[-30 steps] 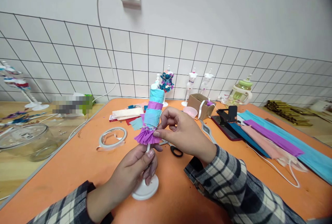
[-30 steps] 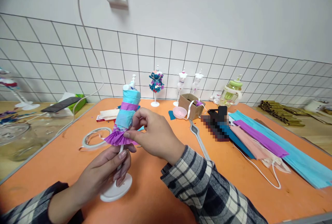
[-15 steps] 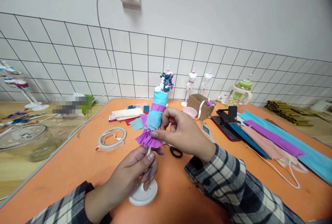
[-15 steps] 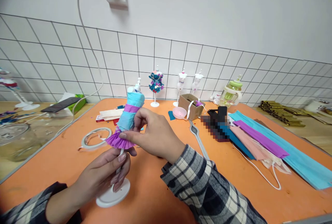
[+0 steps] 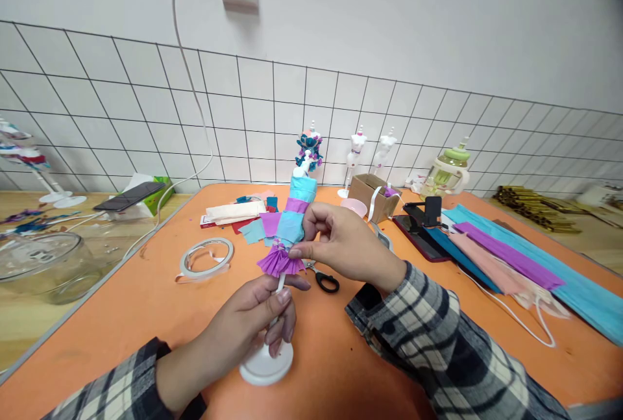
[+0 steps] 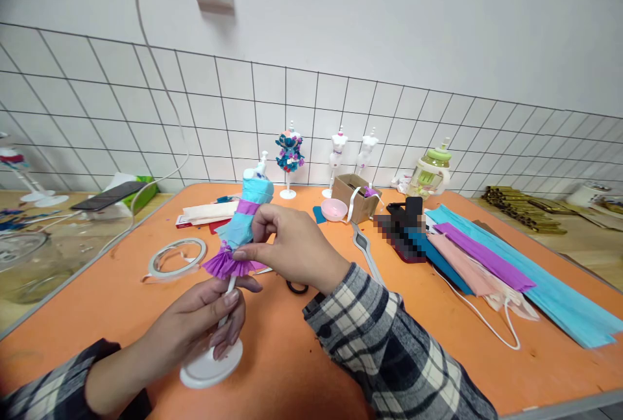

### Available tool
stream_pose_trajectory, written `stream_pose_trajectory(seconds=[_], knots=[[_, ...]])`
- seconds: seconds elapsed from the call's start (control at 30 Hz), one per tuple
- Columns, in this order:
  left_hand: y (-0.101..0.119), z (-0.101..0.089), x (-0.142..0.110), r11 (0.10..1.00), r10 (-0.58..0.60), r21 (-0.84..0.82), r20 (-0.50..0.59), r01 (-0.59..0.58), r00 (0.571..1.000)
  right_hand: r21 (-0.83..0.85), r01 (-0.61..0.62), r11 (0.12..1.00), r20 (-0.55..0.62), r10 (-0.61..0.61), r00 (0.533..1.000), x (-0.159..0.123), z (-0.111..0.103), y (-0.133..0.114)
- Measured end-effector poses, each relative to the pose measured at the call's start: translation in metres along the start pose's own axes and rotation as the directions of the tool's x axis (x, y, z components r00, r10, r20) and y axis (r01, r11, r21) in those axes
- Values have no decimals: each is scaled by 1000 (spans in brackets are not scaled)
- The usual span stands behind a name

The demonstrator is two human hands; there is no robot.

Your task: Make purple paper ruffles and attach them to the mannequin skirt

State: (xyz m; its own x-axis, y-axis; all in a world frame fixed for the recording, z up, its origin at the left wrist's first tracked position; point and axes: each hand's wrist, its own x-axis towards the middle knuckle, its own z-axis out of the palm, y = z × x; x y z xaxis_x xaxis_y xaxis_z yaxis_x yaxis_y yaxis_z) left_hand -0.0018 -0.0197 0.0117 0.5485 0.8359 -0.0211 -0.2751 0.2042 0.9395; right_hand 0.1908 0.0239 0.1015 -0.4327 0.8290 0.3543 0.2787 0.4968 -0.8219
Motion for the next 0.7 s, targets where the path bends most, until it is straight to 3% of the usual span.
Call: stream_pose_trajectory(seconds=[0.17, 0.27, 0.33, 0.47, 0.6, 0.7], knots=[[4, -3, 5, 996, 22, -84, 21, -20, 1000, -87, 86, 993, 73, -80, 994, 1, -5, 2], [5, -7, 6, 993, 40, -111, -12, -41, 999, -214, 118, 970, -19, -125, 992, -2, -5, 0], [6, -10, 7, 992, 45, -118, -35, -49, 998, -285, 218, 933, -43, -240, 970, -4, -4, 1], [6, -10, 6, 994, 40, -102, -27, -43, 999, -416, 467, 780, 135, -455, 880, -7, 1, 8], [5, -7, 5, 996, 22, -82, -6, -22, 1000, -538, 520, 663, 246, -467, 849, -6, 7, 15], [4, -6, 5, 998, 25, -62, 8, -24, 1000, -509, 534, 675, 228, -492, 840, -6, 7, 15]])
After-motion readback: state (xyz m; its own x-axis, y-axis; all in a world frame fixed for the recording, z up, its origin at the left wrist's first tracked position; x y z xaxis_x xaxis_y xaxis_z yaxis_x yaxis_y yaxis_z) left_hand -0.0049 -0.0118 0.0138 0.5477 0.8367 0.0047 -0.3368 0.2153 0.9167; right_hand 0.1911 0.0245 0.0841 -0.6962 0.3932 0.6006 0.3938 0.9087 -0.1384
